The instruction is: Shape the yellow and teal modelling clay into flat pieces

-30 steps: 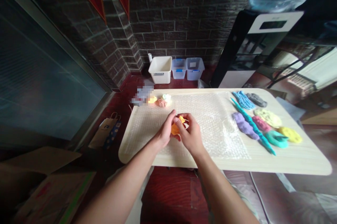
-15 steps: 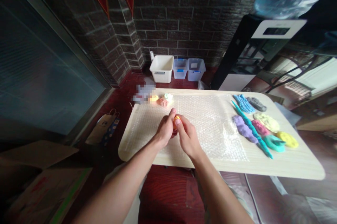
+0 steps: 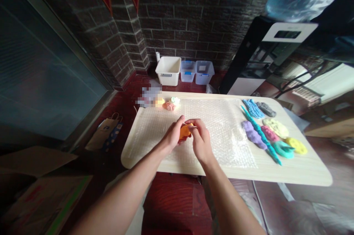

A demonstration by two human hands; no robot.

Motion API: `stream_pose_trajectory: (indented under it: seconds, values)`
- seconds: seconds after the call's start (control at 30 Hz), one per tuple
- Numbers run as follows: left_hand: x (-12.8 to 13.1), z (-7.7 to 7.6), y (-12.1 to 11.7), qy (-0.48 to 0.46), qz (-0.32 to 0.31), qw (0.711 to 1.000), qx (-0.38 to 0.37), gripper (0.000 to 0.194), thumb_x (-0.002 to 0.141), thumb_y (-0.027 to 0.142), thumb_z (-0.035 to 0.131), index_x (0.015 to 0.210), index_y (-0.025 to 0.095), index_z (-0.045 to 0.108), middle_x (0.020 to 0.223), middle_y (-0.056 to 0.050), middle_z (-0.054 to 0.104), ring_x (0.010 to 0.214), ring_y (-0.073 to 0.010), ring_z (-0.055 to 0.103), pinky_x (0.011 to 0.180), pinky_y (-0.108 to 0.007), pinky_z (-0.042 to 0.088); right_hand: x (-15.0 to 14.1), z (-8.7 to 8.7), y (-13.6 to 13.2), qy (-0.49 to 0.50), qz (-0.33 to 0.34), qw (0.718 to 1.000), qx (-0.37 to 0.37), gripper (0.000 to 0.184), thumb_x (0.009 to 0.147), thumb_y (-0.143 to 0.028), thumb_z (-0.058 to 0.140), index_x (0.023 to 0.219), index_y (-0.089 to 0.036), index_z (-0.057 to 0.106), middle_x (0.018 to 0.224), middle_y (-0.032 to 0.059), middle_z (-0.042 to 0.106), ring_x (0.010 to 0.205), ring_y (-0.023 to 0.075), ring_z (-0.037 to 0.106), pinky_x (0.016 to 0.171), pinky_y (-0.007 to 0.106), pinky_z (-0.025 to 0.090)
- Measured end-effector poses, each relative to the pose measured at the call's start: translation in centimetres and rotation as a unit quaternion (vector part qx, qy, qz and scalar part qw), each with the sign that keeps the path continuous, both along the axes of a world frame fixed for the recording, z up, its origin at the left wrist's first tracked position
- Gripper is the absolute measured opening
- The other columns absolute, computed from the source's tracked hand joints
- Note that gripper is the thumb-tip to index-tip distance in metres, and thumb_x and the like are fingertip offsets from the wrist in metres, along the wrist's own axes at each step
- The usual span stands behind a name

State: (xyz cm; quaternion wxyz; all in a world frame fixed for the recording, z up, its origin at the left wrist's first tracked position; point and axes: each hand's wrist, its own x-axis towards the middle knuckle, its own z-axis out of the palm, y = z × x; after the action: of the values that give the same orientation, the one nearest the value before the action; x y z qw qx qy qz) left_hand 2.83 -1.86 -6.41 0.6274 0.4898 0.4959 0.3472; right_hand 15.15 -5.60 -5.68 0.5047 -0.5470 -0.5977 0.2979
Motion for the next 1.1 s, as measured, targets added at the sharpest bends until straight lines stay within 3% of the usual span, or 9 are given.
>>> stream_pose_trajectory:
  seconds: [0.1,0.33,0.4,0.5,0.6,0.73,0.87,0.97,1.1]
  values:
    - [-0.1,0.1,-0.3,0.098,0.027,0.992,0.074,0.069,0.1,0.071,0.04,0.053,0.024,0.058,0.052,-0.007,0.06,0.054,-0.0215,0.058,0.059,-0.033,0.04,-0.2,0.2,-0.2,-0.049,0.001,0.999,-0.012,0.03,0.103,-0.04,0.049,0.09,-0.022,0.069,0.081,0.0059,0.07,0.072,0.0226,0.064,0.069,0.034,0.047]
    - [0.7,1.3,-0.6,0.126,0.073,0.984,0.105,0.054,0.101,0.049,0.056,0.052,0.028,0.051,0.054,-0.009,0.06,0.077,-0.0319,0.07,0.074,-0.036,0.044,-1.2,0.9,-0.4,-0.172,-0.09,0.981,-0.002,0.042,0.106,-0.051,0.045,0.074,-0.025,0.052,0.054,-0.0005,0.053,0.045,0.0156,0.044,0.052,0.03,0.028]
    - [0.9,1.2,-0.6,0.122,0.076,0.984,0.106,0.052,0.101,0.048,0.058,0.054,0.028,0.053,0.054,-0.008,0.06,0.076,-0.0306,0.07,0.073,-0.035,0.044,-1.1,0.7,-0.3,-0.162,-0.096,0.982,0.003,0.044,0.106,-0.053,0.045,0.071,-0.026,0.048,0.052,-0.0014,0.051,0.044,0.0147,0.043,0.051,0.03,0.028]
    - [0.7,0.7,-0.6,0.102,0.062,0.988,0.099,0.058,0.105,0.054,0.046,0.055,0.026,0.057,0.052,-0.006,0.06,0.063,-0.0256,0.066,0.065,-0.033,0.042,-0.7,0.1,-0.1,-0.14,-0.113,0.984,0.003,0.048,0.106,-0.057,0.045,0.069,-0.026,0.046,0.051,-0.0021,0.05,0.045,0.0141,0.045,0.051,0.029,0.032]
    - [0.1,0.2,-0.5,0.067,0.042,0.991,0.11,0.062,0.107,0.057,0.035,0.062,0.024,0.062,0.051,-0.003,0.06,0.052,-0.0206,0.06,0.057,-0.031,0.039,-0.1,-0.4,0.2,-0.085,-0.13,0.988,-0.016,0.047,0.109,-0.057,0.04,0.08,-0.024,0.056,0.056,-0.0014,0.057,0.047,0.0149,0.052,0.051,0.028,0.04]
    - [-0.6,0.1,-0.3,0.102,0.065,0.975,0.185,0.052,0.106,0.049,0.043,0.063,0.023,0.06,0.056,-0.002,0.063,0.055,-0.0185,0.059,0.058,-0.029,0.036,0.2,-0.3,0.1,0.032,-0.069,0.994,-0.077,0.048,0.106,-0.06,0.041,0.095,-0.02,0.066,0.072,0.0036,0.071,0.054,0.0177,0.065,0.05,0.028,0.051]
    - [-0.7,0.5,-0.6,0.121,0.079,0.964,0.222,0.045,0.104,0.042,0.05,0.065,0.023,0.061,0.062,-0.003,0.066,0.061,-0.0189,0.062,0.062,-0.028,0.036,-0.2,0.1,-0.1,0.046,-0.022,0.99,-0.135,0.062,0.102,-0.072,0.043,0.078,-0.02,0.065,0.061,0.0035,0.066,0.044,0.0166,0.059,0.039,0.027,0.044]
    - [-0.4,0.6,-0.8,0.129,0.092,0.956,0.246,0.041,0.103,0.039,0.055,0.065,0.023,0.061,0.064,-0.005,0.067,0.063,-0.0196,0.063,0.065,-0.029,0.037,-0.3,0.3,0.0,0.012,-0.047,0.99,-0.135,0.071,0.097,-0.079,0.047,0.057,-0.021,0.055,0.045,0.0001,0.051,0.038,0.0131,0.046,0.039,0.027,0.035]
    - [-0.1,0.6,-0.8,0.13,0.108,0.952,0.256,0.043,0.102,0.039,0.057,0.062,0.023,0.057,0.063,-0.005,0.065,0.061,-0.0194,0.061,0.066,-0.03,0.037,-0.5,0.4,0.2,0.006,-0.07,0.992,-0.108,0.075,0.093,-0.083,0.052,0.051,-0.021,0.052,0.043,0.0001,0.046,0.042,0.0128,0.041,0.043,0.028,0.029]
